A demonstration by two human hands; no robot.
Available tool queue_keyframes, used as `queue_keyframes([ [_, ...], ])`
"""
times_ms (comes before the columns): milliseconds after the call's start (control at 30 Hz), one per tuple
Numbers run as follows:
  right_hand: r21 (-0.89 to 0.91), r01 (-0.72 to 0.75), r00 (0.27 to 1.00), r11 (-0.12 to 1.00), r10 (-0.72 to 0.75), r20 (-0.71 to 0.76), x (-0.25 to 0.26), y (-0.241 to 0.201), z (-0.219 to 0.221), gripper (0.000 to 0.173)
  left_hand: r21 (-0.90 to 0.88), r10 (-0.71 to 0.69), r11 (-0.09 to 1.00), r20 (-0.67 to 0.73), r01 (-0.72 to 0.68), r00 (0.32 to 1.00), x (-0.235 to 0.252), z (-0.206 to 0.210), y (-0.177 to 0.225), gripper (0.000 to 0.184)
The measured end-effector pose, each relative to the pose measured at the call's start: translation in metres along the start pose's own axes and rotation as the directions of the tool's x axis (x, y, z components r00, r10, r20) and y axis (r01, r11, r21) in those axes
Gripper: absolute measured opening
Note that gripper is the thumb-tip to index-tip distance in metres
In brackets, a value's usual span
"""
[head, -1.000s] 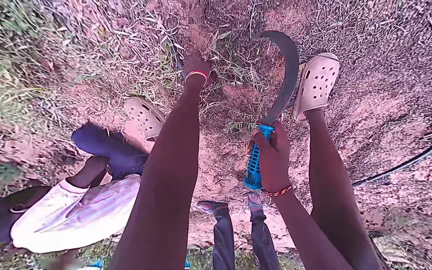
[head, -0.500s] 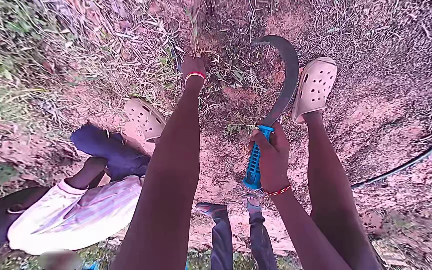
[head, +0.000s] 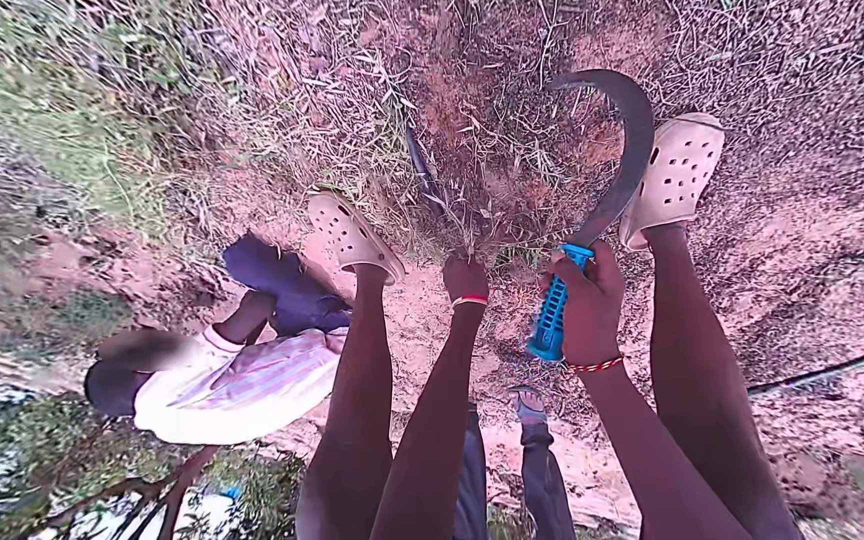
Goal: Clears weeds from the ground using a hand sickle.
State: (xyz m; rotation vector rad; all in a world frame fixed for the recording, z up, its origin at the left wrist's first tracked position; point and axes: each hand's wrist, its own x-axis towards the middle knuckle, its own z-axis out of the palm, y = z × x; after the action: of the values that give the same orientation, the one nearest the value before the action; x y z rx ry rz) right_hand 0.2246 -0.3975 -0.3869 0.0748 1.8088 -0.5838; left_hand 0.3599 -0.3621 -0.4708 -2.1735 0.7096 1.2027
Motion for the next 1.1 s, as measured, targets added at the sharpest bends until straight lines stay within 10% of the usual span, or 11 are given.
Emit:
queue_keyframes([
  [167,0.005,0.015,1.000,1.000,-0.015,0.027,-0.001,0.005,0.001,0.019,-0.267,-0.112,0.963,-0.292,0.032,0.950,-0.033,-0.005,-0.020,0.032],
  [600,-0.099,0.184,0.983,0.978,-0.184,0.008,-0.005,0.009,0.004,0.027,-0.624,-0.254,0.770,-0.493,-0.135,0.832,-0.070,0.009,-0.015,0.030],
  [867,-0.103,0.193,0.981,0.976,-0.192,0.021,-0.007,0.011,-0.001,0.027,-0.525,-0.076,0.838,-0.382,-0.149,0.921,-0.137,0.040,-0.021,0.032],
  [1100,-0.104,0.214,0.977,0.971,-0.213,0.019,-0.005,0.010,-0.006,0.028,-0.687,-0.293,0.724,-0.391,-0.065,0.872,-0.182,0.051,-0.047,0.035],
])
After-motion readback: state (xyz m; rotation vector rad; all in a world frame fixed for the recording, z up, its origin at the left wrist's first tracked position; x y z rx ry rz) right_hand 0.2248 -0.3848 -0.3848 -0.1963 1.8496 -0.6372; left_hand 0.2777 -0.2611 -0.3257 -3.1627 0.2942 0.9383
